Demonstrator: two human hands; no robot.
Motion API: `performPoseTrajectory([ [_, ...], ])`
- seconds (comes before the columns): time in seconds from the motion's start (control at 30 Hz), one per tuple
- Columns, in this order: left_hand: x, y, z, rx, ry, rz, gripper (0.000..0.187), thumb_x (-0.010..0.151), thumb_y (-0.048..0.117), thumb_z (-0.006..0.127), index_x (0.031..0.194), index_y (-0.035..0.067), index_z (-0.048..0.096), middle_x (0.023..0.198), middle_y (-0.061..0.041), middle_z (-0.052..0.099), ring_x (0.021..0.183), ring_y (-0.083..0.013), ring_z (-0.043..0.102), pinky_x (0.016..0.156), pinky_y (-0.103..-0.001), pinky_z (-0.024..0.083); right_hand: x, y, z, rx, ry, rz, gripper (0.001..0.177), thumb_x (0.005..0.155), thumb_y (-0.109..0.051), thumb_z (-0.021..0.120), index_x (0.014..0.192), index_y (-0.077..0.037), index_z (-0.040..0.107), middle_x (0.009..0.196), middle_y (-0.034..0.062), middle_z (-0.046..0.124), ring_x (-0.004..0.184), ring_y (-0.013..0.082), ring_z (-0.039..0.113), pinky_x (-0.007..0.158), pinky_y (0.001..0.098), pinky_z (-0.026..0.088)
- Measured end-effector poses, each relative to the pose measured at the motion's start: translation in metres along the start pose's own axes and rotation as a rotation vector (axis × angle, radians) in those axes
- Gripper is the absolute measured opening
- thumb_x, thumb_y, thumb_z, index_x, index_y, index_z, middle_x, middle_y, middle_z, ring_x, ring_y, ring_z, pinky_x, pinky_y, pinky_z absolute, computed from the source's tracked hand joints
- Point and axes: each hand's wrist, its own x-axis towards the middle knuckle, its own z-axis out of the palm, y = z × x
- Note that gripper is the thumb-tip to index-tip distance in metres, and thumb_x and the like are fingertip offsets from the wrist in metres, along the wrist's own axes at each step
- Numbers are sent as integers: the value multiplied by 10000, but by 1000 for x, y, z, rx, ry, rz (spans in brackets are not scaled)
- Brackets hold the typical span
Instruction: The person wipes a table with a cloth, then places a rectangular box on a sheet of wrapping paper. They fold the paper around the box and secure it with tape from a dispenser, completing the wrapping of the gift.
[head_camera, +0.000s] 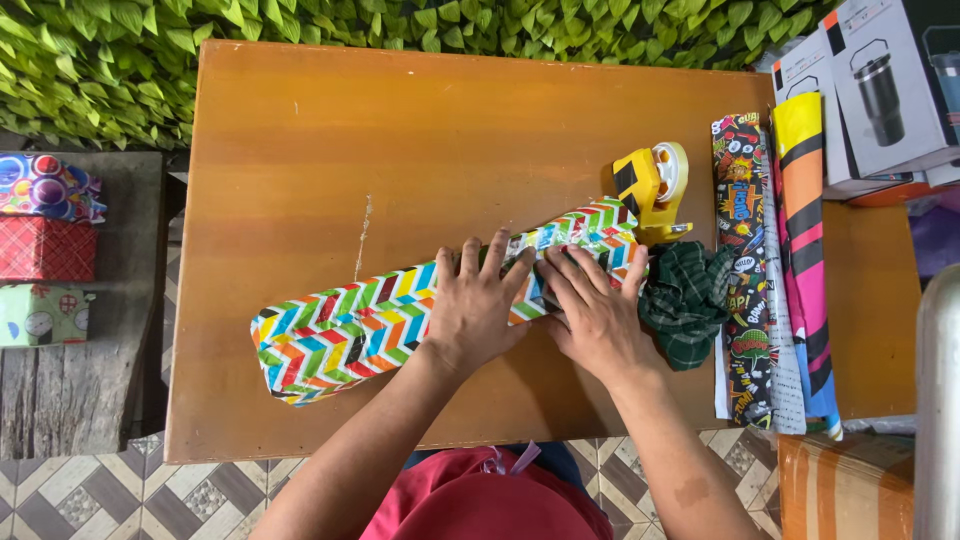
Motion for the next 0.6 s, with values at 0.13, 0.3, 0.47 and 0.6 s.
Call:
performPoseTrajectory([
  [0.13,6,-4,9,-21,32,19,871,744,646,766,1446,183,537,1500,-173,468,1286,-423,481,1055,-641,351,3,12,5,35,32,-15,800,681,-180,844,1424,-126,550,1450,29,566,1411,264,461,1125,822,22],
  [0.3,22,1,18,50,110,44,925,703,635,734,1457,151,505,1562,-171,427,1447,-381,380,1157,-611,269,18,20,-3,-182,-8,-54,724,767,-186,787,1449,-100,557,1457,54,583,1411,212,488,1164,771,35],
  [0.47,-18,-13,20,40,243,-89,755,956,540,574,1550,95,436,1636,-121,387,1521,-348,318,1221,-585,214,26,14,-13,-104,-36,-103,799,743,-493,681,1340,30,587,1384,166,585,1372,265,483,1141,751,36],
  [0.6,-49,-31,17,-8,264,-199,664,1020,491,488,1552,96,432,1630,-136,388,1517,-365,313,1233,-555,216,31,12,-11,-165,-68,-76,682,935,-546,604,1311,23,625,1353,121,607,1379,265,490,1163,744,37],
])
